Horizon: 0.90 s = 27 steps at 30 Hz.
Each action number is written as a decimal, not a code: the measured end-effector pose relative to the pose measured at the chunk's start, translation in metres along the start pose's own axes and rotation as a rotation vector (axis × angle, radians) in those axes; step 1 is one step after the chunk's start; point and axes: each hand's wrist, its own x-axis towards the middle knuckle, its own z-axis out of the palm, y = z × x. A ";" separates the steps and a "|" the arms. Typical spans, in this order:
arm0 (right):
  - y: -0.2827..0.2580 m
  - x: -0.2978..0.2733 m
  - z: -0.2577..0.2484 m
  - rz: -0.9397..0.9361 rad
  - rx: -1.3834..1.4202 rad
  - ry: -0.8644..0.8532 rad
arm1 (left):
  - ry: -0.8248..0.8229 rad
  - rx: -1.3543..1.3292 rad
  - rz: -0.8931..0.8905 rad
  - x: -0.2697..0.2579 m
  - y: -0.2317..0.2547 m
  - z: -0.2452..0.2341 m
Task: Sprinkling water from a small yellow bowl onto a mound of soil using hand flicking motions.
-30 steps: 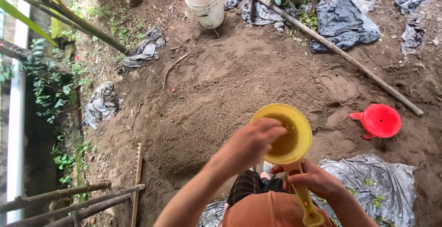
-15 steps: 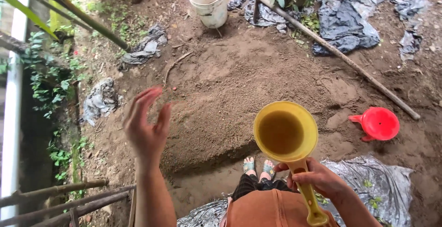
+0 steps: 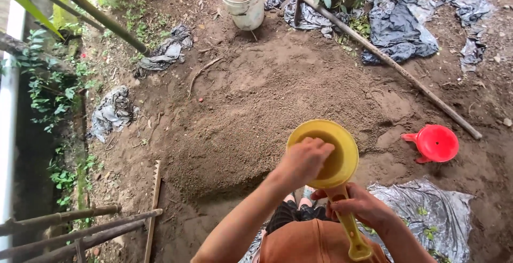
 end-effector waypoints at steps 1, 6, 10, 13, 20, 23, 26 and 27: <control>-0.002 -0.001 0.002 0.028 -0.026 0.010 | -0.224 0.110 -0.102 0.011 -0.008 0.023; -0.009 -0.007 0.010 0.012 -0.059 -0.045 | -0.509 0.162 -0.187 0.023 0.000 0.031; -0.004 -0.013 0.005 -0.043 -0.055 -0.038 | -0.055 0.090 0.141 -0.022 0.018 -0.045; -0.002 -0.016 0.002 -0.099 -0.013 -0.051 | 0.197 -0.209 0.173 -0.059 -0.016 -0.100; 0.002 -0.018 -0.013 -0.112 0.035 0.001 | -0.286 0.101 -0.808 -0.089 -0.084 -0.133; 0.006 -0.016 -0.020 -0.121 0.032 -0.012 | 0.361 -0.352 -0.348 -0.116 -0.111 -0.127; -0.005 -0.014 -0.013 -0.106 0.006 -0.005 | 0.243 0.078 -1.064 -0.077 -0.099 -0.115; -0.004 -0.012 -0.013 -0.113 0.004 -0.004 | 0.247 0.080 -1.058 -0.076 -0.088 -0.108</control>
